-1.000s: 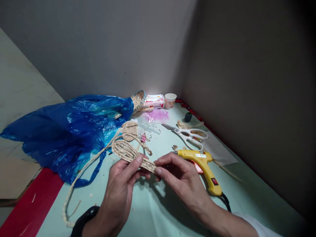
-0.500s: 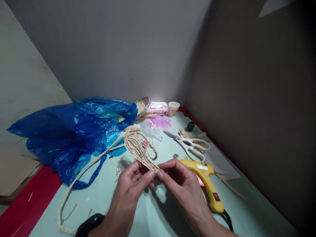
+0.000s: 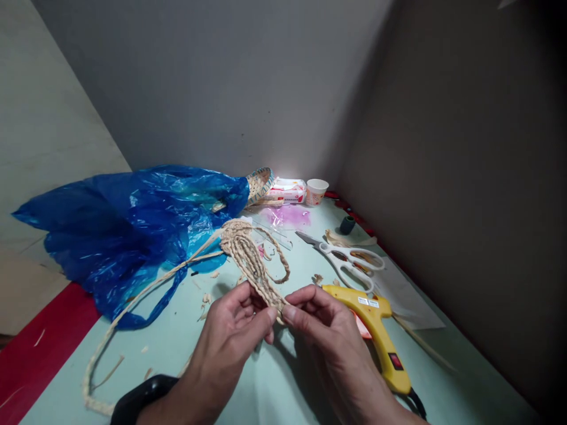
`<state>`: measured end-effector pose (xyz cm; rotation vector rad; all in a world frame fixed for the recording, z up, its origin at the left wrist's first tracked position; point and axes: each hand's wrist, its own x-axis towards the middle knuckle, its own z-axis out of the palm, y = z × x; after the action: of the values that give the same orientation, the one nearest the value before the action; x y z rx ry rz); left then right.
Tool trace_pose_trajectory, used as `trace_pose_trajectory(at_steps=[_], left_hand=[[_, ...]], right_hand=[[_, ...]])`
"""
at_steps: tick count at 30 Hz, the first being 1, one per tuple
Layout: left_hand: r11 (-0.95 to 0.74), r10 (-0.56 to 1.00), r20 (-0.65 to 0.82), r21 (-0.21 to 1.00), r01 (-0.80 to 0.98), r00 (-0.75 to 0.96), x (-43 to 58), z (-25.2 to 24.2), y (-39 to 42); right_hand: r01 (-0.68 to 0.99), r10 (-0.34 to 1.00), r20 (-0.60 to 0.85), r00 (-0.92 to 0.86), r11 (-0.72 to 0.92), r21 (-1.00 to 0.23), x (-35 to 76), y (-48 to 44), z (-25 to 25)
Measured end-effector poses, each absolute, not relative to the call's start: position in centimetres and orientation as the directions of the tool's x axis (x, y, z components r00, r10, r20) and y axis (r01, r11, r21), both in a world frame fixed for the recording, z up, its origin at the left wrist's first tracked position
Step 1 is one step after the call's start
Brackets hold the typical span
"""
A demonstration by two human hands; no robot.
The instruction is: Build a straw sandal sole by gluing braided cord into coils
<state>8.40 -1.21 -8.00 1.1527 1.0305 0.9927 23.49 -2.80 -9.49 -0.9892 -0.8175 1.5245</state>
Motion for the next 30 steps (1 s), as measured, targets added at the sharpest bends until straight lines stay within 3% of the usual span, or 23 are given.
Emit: trace_pose_trajectory(at_steps=[5, 15, 23, 30], left_hand=[[0.141, 0.962, -0.116, 0.986, -0.087, 0.248, 8.3, -7.9, -1.0], [0.142, 0.946, -0.116, 0.988, -0.065, 0.304, 7.9, -8.9, -0.8], [0.125, 0.942, -0.088, 0.988, -0.094, 0.323, 7.9, -9.1, -0.8], [0.134, 0.978, -0.098, 0.972, -0.192, 0.183, 7.4, -8.2, -0.2]], right_hand=[[-0.439, 0.988, -0.137, -0.077, -0.157, -0.885, 23.4, -2.7, -10.0], [-0.218, 0.989, -0.071, -0.131, -0.099, -0.971, 23.4, -1.7, -10.8], [-0.263, 0.993, -0.077, -0.092, -0.098, -0.960, 23.4, -1.4, -10.4], [-0.183, 0.996, -0.088, -0.033, -0.092, -0.979, 23.6, -1.6, -10.8]])
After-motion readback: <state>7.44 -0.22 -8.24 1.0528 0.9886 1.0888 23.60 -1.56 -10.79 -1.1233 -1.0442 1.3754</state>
